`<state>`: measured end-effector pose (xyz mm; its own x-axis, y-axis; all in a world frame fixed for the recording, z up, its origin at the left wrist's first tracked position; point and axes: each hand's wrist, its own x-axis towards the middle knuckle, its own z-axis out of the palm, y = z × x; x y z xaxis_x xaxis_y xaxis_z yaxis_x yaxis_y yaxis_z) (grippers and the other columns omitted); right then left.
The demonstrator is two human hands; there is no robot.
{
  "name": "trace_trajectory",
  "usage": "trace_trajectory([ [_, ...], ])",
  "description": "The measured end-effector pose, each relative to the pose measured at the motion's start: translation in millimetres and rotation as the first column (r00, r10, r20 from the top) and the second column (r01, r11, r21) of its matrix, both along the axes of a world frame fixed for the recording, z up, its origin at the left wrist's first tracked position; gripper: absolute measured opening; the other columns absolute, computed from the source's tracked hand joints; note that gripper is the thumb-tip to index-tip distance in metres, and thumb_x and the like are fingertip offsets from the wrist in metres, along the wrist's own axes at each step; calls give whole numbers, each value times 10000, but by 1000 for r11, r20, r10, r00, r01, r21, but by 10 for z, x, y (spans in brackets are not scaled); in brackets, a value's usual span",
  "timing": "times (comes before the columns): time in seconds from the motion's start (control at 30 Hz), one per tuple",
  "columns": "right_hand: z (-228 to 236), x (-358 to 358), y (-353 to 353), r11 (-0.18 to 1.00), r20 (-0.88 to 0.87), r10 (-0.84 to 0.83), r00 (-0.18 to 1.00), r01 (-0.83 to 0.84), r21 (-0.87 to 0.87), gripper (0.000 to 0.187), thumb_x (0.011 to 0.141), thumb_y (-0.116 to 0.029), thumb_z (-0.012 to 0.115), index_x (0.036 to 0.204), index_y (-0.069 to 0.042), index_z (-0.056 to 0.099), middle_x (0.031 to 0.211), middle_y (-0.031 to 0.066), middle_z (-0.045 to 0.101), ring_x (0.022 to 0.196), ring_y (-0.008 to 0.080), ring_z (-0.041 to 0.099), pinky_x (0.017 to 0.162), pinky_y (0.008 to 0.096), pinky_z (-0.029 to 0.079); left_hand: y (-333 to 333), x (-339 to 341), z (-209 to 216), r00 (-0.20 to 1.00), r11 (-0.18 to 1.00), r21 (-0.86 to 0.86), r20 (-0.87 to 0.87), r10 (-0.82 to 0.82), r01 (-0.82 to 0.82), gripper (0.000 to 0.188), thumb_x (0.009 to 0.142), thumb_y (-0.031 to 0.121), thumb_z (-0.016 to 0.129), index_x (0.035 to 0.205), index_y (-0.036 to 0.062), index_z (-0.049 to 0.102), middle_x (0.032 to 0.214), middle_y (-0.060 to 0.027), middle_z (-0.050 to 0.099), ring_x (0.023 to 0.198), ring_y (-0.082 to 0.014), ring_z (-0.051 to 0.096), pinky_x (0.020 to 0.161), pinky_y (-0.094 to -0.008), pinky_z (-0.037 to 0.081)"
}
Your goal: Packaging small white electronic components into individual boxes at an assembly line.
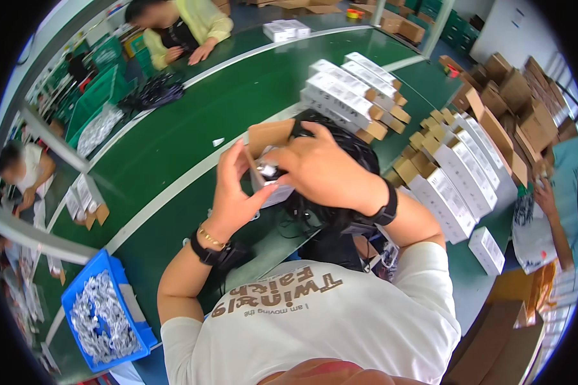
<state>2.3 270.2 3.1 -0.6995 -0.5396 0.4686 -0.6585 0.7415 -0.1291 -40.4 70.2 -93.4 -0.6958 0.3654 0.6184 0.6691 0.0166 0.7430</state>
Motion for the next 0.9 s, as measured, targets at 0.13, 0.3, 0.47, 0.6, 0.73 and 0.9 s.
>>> trace_trajectory([
  [0.13,97,138,55,987,159,-7,987,-19,162,325,781,-329,692,998,-102,608,788,90,613,841,286,613,1011,567,312,38,137,56,994,994,-106,-109,27,-38,915,696,12,781,1430,25,235,1315,-163,355,1207,-301,469,1021,-407,409],
  [0.3,32,221,159,979,119,50,992,-72,192,370,803,-427,658,950,-91,610,725,95,611,814,302,622,1031,598,270,137,104,101,986,985,-125,-133,102,-119,921,686,2,776,1430,19,233,1295,-172,369,1181,-317,477,1022,-409,406],
  [0.47,-86,226,186,961,140,40,989,-76,266,358,813,-428,654,919,-88,617,707,95,610,813,311,623,1031,604,258,176,136,75,986,987,-134,-155,67,-88,917,687,-12,764,1432,19,229,1293,-177,378,1175,-311,476,1005,-407,417],
  [0.6,-17,246,140,930,263,-73,962,-30,367,365,811,-390,670,990,-79,607,829,113,631,891,305,617,1030,602,258,269,163,138,957,963,-234,-284,65,-135,916,690,-26,754,1435,20,223,1289,-173,388,1175,-307,477,998,-405,420],
  [0.73,-8,328,222,990,-81,-113,990,119,74,507,787,-324,712,1180,-59,529,1054,143,615,1040,309,573,1034,558,280,243,29,154,979,980,-143,-171,113,-138,920,695,-15,760,1436,17,216,1277,-168,407,1171,-297,478,992,-400,419],
  [0.9,-435,432,91,863,15,-184,983,169,-476,872,741,-242,774,1425,-16,283,1318,171,495,1254,313,449,1073,465,296,323,156,441,985,946,292,136,103,-139,882,705,14,767,1421,7,252,1300,-181,412,1172,-296,484,992,-391,415],
])
